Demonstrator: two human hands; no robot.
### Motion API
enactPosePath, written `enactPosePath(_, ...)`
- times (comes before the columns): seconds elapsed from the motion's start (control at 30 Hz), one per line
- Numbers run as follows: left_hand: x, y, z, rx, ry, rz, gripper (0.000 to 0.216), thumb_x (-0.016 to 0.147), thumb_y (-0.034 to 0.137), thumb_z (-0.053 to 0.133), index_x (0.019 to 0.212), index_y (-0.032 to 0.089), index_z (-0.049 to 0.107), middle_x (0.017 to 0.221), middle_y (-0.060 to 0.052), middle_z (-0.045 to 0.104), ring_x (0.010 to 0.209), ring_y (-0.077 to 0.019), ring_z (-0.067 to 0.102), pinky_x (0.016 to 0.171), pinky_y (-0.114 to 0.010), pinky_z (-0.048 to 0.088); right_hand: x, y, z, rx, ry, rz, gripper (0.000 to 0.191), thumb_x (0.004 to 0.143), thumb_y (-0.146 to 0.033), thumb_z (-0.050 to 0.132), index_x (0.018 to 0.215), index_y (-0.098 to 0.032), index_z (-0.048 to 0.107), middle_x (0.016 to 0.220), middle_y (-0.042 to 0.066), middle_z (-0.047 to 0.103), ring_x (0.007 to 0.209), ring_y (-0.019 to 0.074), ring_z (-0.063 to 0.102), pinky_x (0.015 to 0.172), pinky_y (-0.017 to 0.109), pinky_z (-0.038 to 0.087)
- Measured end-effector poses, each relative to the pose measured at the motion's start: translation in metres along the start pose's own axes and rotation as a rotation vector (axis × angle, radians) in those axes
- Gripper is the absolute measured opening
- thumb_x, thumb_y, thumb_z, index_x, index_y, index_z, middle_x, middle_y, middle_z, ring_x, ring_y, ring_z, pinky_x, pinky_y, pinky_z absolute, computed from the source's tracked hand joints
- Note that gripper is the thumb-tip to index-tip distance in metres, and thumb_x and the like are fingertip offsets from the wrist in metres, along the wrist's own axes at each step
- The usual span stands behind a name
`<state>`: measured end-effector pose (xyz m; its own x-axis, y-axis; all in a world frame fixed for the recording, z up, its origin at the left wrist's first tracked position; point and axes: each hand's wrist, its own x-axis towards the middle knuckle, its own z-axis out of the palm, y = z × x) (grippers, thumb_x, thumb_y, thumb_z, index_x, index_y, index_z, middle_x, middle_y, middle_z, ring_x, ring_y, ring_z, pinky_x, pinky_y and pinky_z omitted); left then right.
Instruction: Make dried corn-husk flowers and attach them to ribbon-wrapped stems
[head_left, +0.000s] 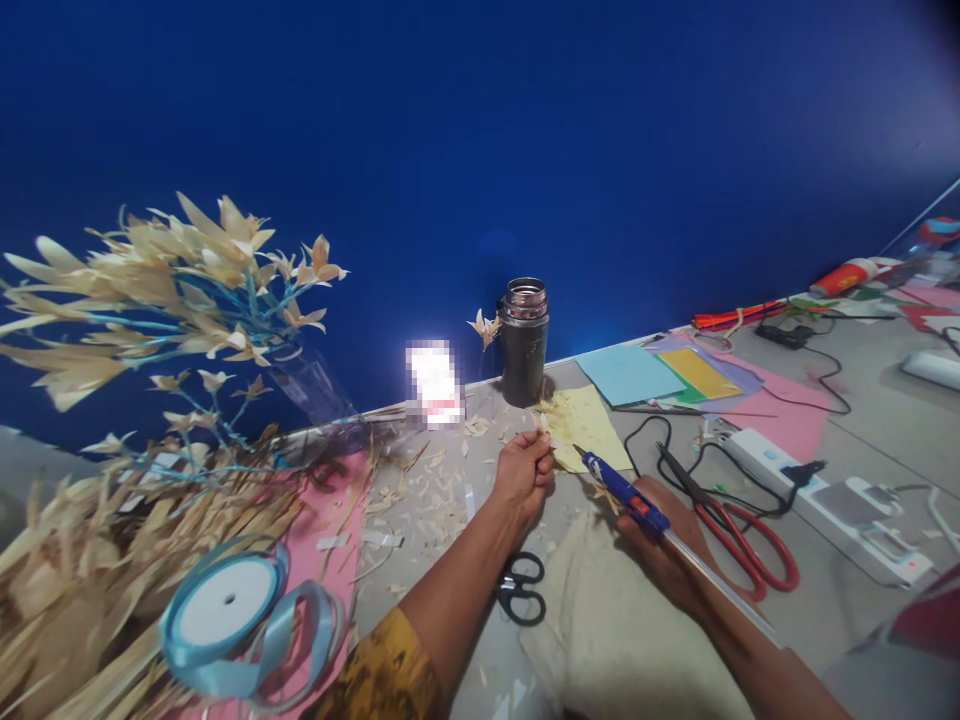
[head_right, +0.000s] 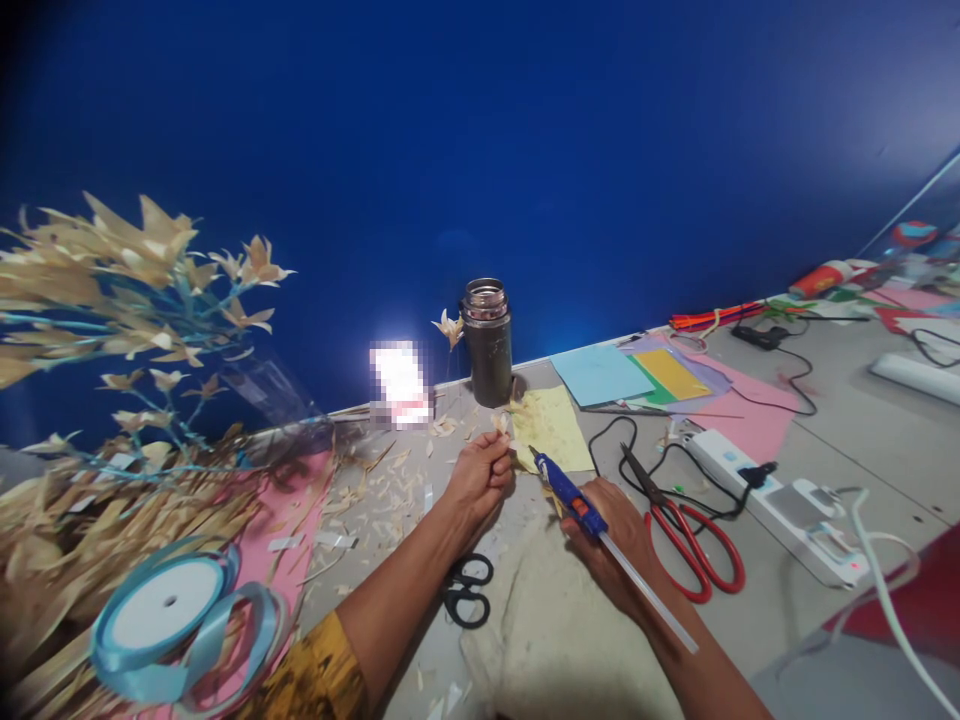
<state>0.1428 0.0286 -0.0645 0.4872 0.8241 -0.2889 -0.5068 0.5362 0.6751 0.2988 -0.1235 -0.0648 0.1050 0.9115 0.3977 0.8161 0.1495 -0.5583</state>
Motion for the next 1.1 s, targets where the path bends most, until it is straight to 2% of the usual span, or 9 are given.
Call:
enactPosePath(0.2, 0.0008, -0.0054, 0.0004, 0.001, -0.003, -0.009, 0.050, 0.055, 0.028, 0.094, 0.079, 0.017, 0.051, 0.059, 0.009, 0.047, 0.041, -0.0003, 0.033, 0.036, -0.015, 0.013, 0.0055, 0.0000, 0.0045, -0.063, 0.019, -0.096, 0.052, 0.101, -0.065, 0.033, 0.081, -0.023, 0.057, 0.075, 0.006, 0.060, 0.069, 0.0238, 0.057, 0.064, 0.035, 0.040)
enactPosePath(0.47, 0.0018, -0.0022, -0.0011, -0.001, 0.011, -0.005, 0.051, 0.054, 0.028, 0.094, 0.079, 0.017, 0.051, 0.062, 0.008, 0.051, 0.042, 0.0001, 0.033, 0.036, -0.014, 0.014, 0.0058, 0.0010, 0.0033, -0.091, 0.100, -0.120, 0.049, 0.102, -0.061, 0.035, 0.080, -0.023, 0.056, 0.073, 0.006, 0.060, 0.069, 0.0233, 0.058, 0.061, 0.034, 0.040)
enactPosePath(0.63, 0.0007, -0.0042, 0.0005, -0.006, 0.006, -0.009, 0.052, 0.053, 0.028, 0.094, 0.080, 0.017, 0.052, 0.060, 0.009, 0.047, 0.041, 0.0000, 0.033, 0.036, -0.014, 0.013, 0.0070, 0.0014, 0.0050, -0.097, 0.070, -0.125, 0.053, 0.101, -0.064, 0.037, 0.081, -0.021, 0.061, 0.073, 0.007, 0.062, 0.068, 0.0232, 0.058, 0.062, 0.034, 0.041)
enactPosePath(0.83, 0.0017, -0.0043, -0.0005, -0.001, 0.016, -0.017, 0.051, 0.054, 0.028, 0.094, 0.079, 0.017, 0.051, 0.060, 0.008, 0.049, 0.041, 0.0000, 0.032, 0.036, -0.014, 0.013, 0.0048, 0.0014, 0.0048, -0.087, 0.080, -0.091, 0.052, 0.102, -0.063, 0.035, 0.080, -0.022, 0.058, 0.073, 0.006, 0.061, 0.067, 0.0220, 0.058, 0.061, 0.033, 0.040)
enactPosePath(1.1, 0.0006, -0.0040, -0.0007, -0.008, 0.007, -0.020, 0.048, 0.057, 0.027, 0.093, 0.079, 0.017, 0.051, 0.059, 0.009, 0.045, 0.041, 0.0000, 0.032, 0.037, -0.014, 0.014, 0.0077, -0.0012, 0.0055, -0.160, 0.037, -0.097, 0.064, 0.100, -0.069, 0.029, 0.075, -0.021, 0.062, 0.070, 0.007, 0.062, 0.064, 0.0208, 0.056, 0.061, 0.033, 0.040)
